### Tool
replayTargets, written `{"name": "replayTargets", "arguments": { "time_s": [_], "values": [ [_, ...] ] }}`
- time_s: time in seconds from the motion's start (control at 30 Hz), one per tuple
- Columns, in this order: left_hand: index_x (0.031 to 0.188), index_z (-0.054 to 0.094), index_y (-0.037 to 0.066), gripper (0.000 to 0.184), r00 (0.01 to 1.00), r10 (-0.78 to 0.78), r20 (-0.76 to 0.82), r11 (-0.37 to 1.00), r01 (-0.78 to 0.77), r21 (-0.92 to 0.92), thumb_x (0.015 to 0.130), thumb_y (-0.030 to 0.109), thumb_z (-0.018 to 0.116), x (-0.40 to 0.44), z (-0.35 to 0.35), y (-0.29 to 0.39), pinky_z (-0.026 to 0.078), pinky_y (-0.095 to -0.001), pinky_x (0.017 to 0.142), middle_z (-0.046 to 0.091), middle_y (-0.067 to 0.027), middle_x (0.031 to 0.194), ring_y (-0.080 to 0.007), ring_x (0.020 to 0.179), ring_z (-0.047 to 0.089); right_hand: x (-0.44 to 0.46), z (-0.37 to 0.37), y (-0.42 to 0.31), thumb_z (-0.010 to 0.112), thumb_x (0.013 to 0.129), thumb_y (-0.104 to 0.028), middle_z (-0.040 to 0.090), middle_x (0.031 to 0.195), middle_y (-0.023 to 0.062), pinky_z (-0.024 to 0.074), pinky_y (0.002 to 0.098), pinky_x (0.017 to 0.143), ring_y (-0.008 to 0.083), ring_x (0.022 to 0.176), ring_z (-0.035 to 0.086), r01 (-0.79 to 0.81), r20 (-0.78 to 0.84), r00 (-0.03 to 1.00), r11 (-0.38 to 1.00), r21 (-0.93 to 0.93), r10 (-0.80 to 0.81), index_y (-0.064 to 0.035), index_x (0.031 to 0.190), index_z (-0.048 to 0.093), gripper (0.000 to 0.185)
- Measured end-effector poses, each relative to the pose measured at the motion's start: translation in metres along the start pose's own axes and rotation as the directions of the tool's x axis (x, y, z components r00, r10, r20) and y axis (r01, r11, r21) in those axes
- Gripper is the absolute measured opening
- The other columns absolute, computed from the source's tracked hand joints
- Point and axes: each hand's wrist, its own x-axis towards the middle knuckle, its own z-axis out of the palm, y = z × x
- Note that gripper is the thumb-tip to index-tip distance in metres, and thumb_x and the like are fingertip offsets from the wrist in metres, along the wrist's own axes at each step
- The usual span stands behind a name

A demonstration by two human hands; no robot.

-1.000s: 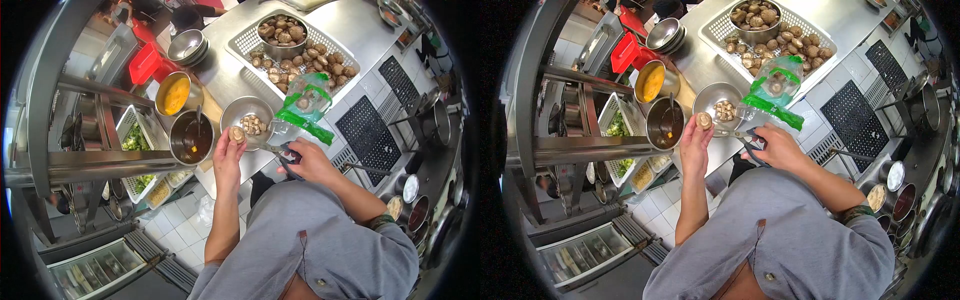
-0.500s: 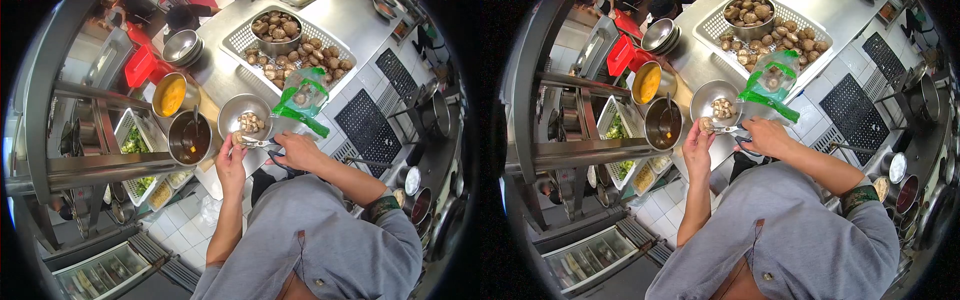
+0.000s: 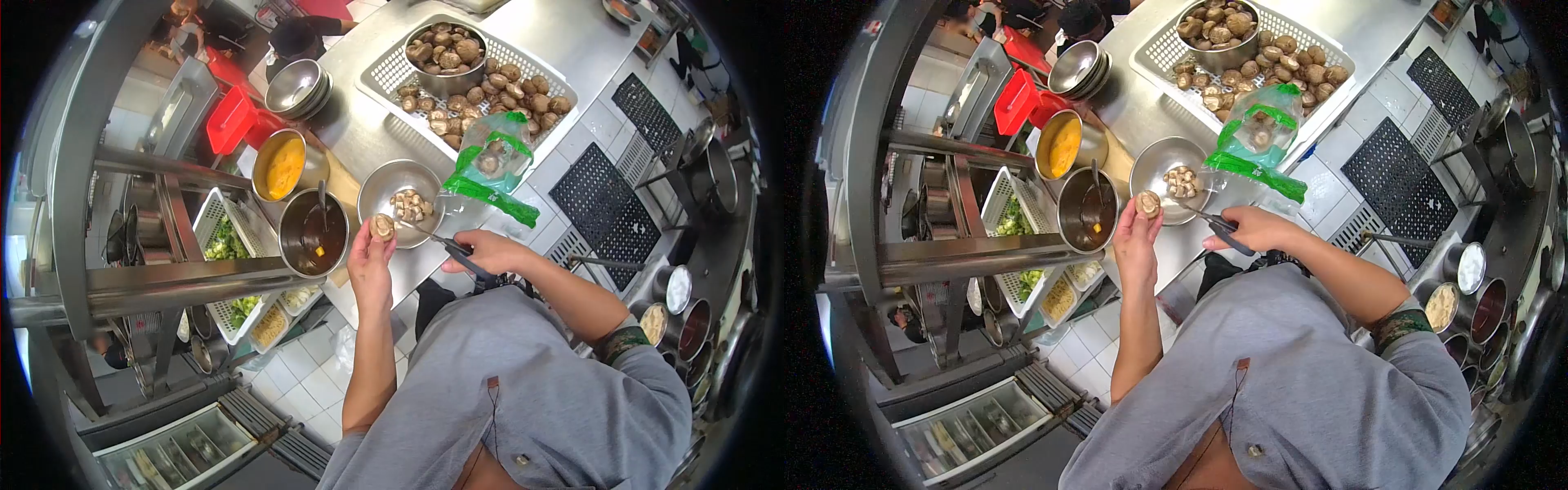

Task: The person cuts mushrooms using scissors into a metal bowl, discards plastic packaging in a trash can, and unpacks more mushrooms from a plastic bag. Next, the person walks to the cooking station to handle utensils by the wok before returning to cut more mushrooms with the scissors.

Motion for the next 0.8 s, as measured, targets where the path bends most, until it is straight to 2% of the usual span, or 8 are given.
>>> {"name": "replayTargets", "arguments": {
  "time_s": [0.2, 0.4, 0.5, 0.6, 0.67, 0.7, 0.73, 0.8],
  "values": [
    [0.144, 0.043, -0.007, 0.046, 0.998, 0.059, 0.018, 0.996, -0.06, 0.06, 0.103, 0.011, 0.052, -0.006, 0.013, 0.004, 0.053, -0.0342, 0.099, 0.056, -0.0171, 0.132, -0.0217, 0.113, 0.063, -0.008, 0.007, -0.016, 0.073, 0.069, -0.075, 0.067, 0.092, 0.0187, 0.0522, 0.0484, 0.075, 0.0393, 0.091, 0.066, 0.07, -0.243, 0.949, 0.882, -0.466, -0.203, -0.0031, 0.09, 0.066, 0.075],
    [0.143, 0.044, -0.008, 0.045, 0.996, 0.083, 0.012, 0.992, -0.084, 0.098, 0.103, 0.01, 0.053, -0.01, 0.015, -0.001, 0.055, -0.0334, 0.096, 0.057, -0.0169, 0.131, -0.0214, 0.113, 0.063, -0.005, 0.013, -0.019, 0.076, 0.075, -0.061, 0.067, 0.091, 0.0175, 0.053, 0.0508, 0.074, 0.0414, 0.085, 0.067, 0.107, -0.346, 0.868, 0.815, -0.569, -0.356, -0.0034, 0.091, 0.067, 0.061],
    [0.142, 0.044, -0.008, 0.044, 0.998, 0.069, 0.009, 0.991, -0.07, 0.115, 0.103, 0.01, 0.053, -0.009, 0.015, 0.003, 0.055, -0.0332, 0.096, 0.058, -0.0168, 0.13, -0.0211, 0.113, 0.063, 0.012, 0.018, -0.006, 0.074, 0.08, -0.06, 0.066, 0.08, 0.0123, 0.0536, 0.0444, 0.062, 0.0316, 0.071, 0.068, 0.097, -0.258, 0.936, 0.879, -0.466, -0.24, -0.0029, 0.087, 0.065, 0.058],
    [0.142, 0.044, -0.008, 0.044, 0.999, 0.053, 0.004, 0.995, -0.054, 0.079, 0.103, 0.011, 0.052, 0.0, 0.009, -0.005, 0.055, -0.0332, 0.096, 0.058, -0.0169, 0.13, -0.0211, 0.112, 0.063, 0.02, 0.018, 0.004, 0.072, 0.087, -0.054, 0.058, 0.07, 0.0035, 0.0458, 0.0313, 0.049, 0.0156, 0.058, 0.061, -0.018, 0.111, 0.994, 0.943, 0.331, -0.02, -0.0045, 0.089, 0.062, 0.051],
    [0.143, 0.044, -0.008, 0.044, 0.999, 0.036, -0.021, 0.998, -0.035, 0.051, 0.104, 0.012, 0.052, 0.004, 0.003, -0.006, 0.055, -0.0333, 0.096, 0.059, -0.0173, 0.13, -0.0212, 0.112, 0.063, 0.018, 0.007, 0.006, 0.069, 0.089, -0.056, 0.057, 0.073, 0.0006, 0.0428, 0.0268, 0.047, 0.0091, 0.062, 0.06, -0.109, 0.159, 0.987, 0.878, 0.466, 0.038, -0.0059, 0.091, 0.062, 0.051],
    [0.143, 0.044, -0.008, 0.044, 0.999, 0.025, -0.031, 0.999, -0.024, 0.036, 0.104, 0.012, 0.052, 0.005, 0.002, -0.005, 0.055, -0.0333, 0.096, 0.059, -0.0174, 0.13, -0.0213, 0.112, 0.063, 0.016, 0.002, 0.006, 0.068, 0.09, -0.057, 0.057, 0.074, -0.0008, 0.0413, 0.0245, 0.046, 0.0059, 0.063, 0.06, -0.155, 0.183, 0.981, 0.835, 0.528, 0.066, -0.0066, 0.092, 0.062, 0.051],
    [0.143, 0.044, -0.008, 0.044, 1.0, 0.024, -0.013, 1.0, -0.024, 0.015, 0.104, 0.012, 0.051, 0.005, 0.001, -0.004, 0.055, -0.0334, 0.096, 0.059, -0.0176, 0.13, -0.0213, 0.112, 0.064, 0.014, 0.0, 0.007, 0.066, 0.082, -0.073, 0.061, 0.079, 0.0034, 0.0465, 0.0273, 0.051, 0.0097, 0.066, 0.062, -0.113, 0.122, 0.99, 0.934, 0.34, 0.075, -0.0046, 0.086, 0.065, 0.069],
    [0.143, 0.043, -0.008, 0.045, 0.999, 0.025, 0.021, 0.999, -0.024, -0.022, 0.104, 0.012, 0.051, 0.004, 0.001, 0.001, 0.055, -0.0336, 0.097, 0.059, -0.0179, 0.13, -0.0214, 0.111, 0.064, 0.008, -0.002, 0.002, 0.067, 0.08, -0.074, 0.061, 0.079, 0.0041, 0.0478, 0.0272, 0.054, 0.011, 0.066, 0.061, -0.049, 0.128, 0.992, 0.977, 0.206, 0.023, -0.0036, 0.088, 0.065, 0.071]
  ]
}}
